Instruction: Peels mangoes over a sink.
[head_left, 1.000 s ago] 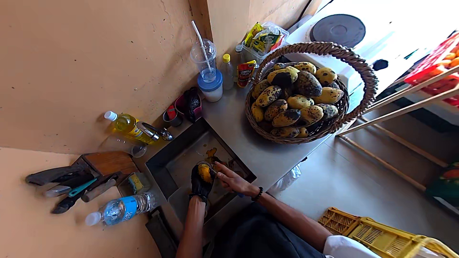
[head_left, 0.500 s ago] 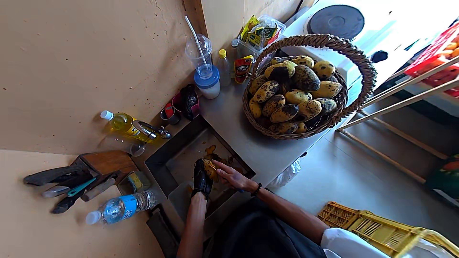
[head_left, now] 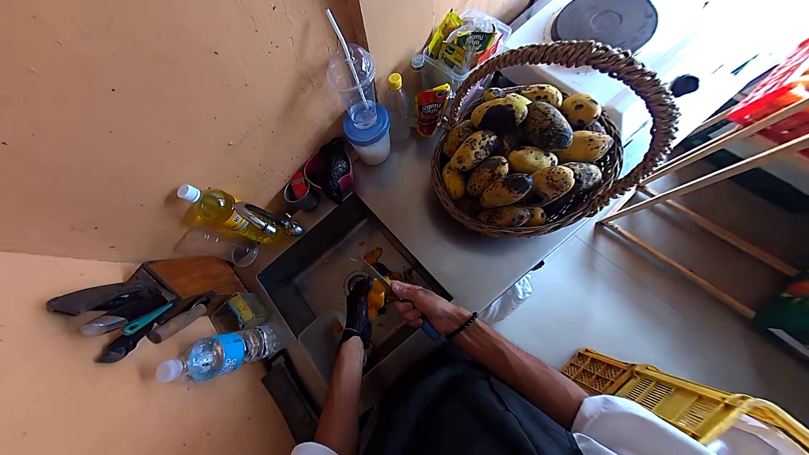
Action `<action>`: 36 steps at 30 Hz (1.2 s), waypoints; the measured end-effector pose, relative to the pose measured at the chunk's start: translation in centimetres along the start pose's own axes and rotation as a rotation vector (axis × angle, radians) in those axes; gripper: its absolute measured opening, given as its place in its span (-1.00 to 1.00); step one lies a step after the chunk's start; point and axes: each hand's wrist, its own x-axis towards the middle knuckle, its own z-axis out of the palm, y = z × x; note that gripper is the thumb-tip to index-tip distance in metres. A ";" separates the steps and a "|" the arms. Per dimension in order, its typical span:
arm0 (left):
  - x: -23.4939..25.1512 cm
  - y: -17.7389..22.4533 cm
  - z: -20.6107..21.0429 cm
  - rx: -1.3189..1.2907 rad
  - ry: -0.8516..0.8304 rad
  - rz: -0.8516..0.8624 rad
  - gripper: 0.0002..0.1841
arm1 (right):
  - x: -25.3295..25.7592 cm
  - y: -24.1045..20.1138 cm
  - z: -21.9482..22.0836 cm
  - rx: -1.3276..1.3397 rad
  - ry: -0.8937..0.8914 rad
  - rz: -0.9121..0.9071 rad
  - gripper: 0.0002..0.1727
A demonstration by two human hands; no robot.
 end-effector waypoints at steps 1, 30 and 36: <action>-0.2 0.2 -0.3 -0.034 -0.003 -0.020 -0.60 | -0.4 -0.3 -0.1 0.044 0.013 0.016 -0.68; -3.4 4.8 1.8 -0.407 0.098 0.157 -0.51 | 1.6 -0.4 2.9 -1.615 0.332 -0.589 -0.44; -4.4 4.3 -0.7 -0.416 0.027 0.018 -0.52 | 2.1 -0.7 1.7 -1.200 0.148 -0.551 -0.47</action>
